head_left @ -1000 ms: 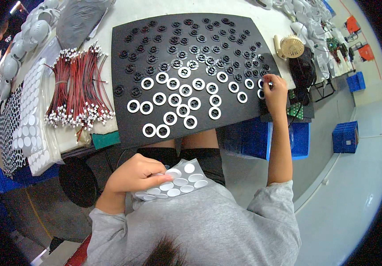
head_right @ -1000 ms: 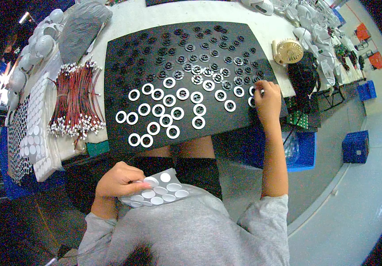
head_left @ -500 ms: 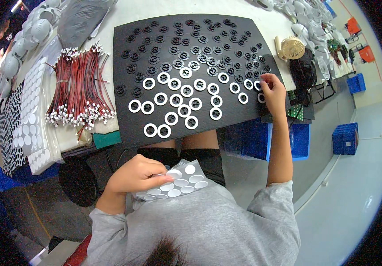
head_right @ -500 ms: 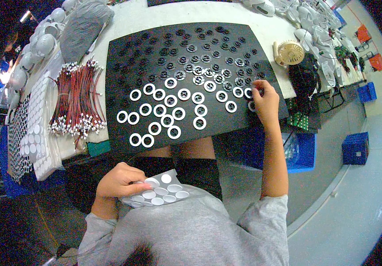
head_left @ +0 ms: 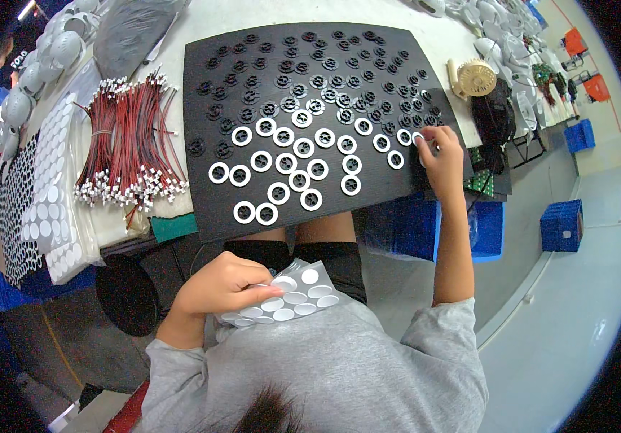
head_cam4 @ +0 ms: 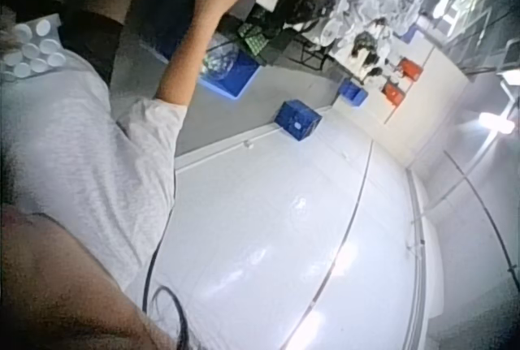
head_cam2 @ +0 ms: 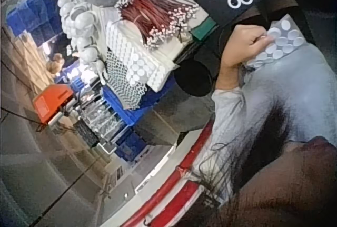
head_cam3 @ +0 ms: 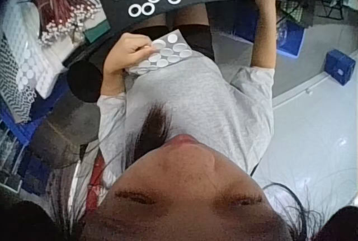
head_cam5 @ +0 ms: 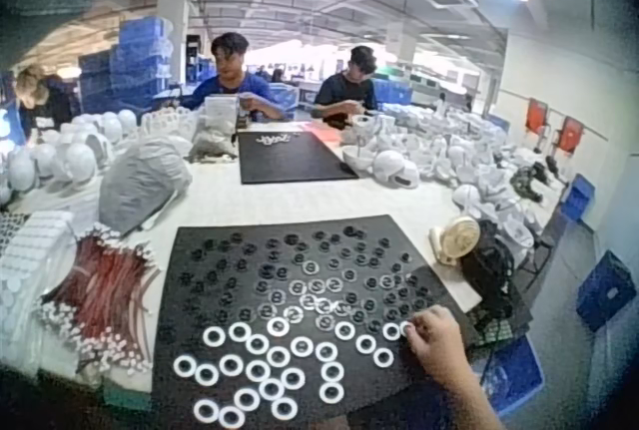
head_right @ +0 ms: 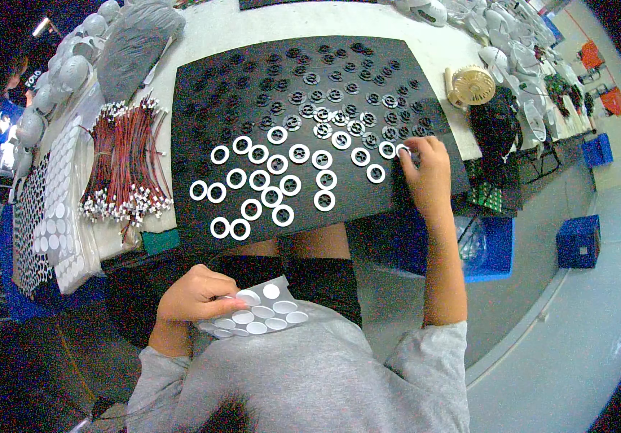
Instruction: The person repeatedly peels white circular stickers from a sheet and places them onto a black tray with circular indentations. The person handles the sticker sheet and the tray by hand, working continuously across the tray's surface.
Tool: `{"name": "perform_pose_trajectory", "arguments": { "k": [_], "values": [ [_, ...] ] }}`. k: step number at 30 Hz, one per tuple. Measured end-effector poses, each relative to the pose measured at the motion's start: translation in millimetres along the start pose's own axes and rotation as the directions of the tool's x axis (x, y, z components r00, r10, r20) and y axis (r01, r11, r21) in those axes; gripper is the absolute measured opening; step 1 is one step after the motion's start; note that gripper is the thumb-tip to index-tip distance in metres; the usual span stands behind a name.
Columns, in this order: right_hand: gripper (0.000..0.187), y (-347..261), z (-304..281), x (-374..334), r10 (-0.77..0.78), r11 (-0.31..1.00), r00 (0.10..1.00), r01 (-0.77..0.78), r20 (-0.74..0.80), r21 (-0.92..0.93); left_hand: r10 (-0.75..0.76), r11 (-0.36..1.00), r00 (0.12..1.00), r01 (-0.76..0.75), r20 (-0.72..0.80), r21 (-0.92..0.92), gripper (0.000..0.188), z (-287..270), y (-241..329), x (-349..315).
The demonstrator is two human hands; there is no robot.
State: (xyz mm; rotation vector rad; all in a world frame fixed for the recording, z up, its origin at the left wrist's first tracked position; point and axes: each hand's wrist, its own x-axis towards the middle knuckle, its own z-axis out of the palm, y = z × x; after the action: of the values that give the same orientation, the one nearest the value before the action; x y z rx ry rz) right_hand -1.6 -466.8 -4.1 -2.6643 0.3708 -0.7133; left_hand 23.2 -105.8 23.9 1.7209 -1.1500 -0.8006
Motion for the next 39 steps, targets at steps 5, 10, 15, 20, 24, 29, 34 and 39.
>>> {"name": "perform_pose_trajectory", "arguments": {
  "k": [5,10,15,20,24,29,34,39],
  "values": [
    [0.014,-8,-2,-3,0.093,0.995,0.993,-0.095,0.073,0.019,0.016,1.000,1.000,-0.016,-0.015,-0.004,0.021,2,-1,0],
    [0.014,-5,-6,-4,0.045,0.999,0.999,-0.045,-0.013,0.005,0.014,1.000,1.000,-0.014,0.001,0.010,0.021,2,0,-1],
    [0.018,0,1,-7,-0.082,0.996,0.997,0.082,0.009,-0.023,0.006,1.000,1.000,-0.006,-0.002,0.017,0.021,3,2,-1],
    [0.019,-1,1,-10,-0.061,0.998,0.998,0.061,-0.011,-0.035,0.010,1.000,1.000,-0.009,-0.010,0.014,0.021,3,4,-1],
    [0.019,6,5,-12,-0.089,0.993,0.995,0.086,-0.036,-0.075,0.010,1.000,1.000,-0.010,-0.006,0.014,0.022,4,3,-2],
    [0.021,5,5,-11,-0.169,0.954,0.982,0.142,-0.085,-0.264,0.006,1.000,1.000,-0.006,-0.008,0.003,0.022,5,6,-2],
    [0.016,2,8,-15,-0.156,0.939,0.976,0.098,-0.153,-0.331,0.006,1.000,1.000,-0.006,-0.004,0.006,0.023,5,6,-3],
    [0.012,2,13,-24,-0.093,0.961,0.987,0.055,-0.128,-0.272,0.048,0.999,0.998,-0.048,-0.034,-0.001,0.023,7,3,-3]
  ]
}}
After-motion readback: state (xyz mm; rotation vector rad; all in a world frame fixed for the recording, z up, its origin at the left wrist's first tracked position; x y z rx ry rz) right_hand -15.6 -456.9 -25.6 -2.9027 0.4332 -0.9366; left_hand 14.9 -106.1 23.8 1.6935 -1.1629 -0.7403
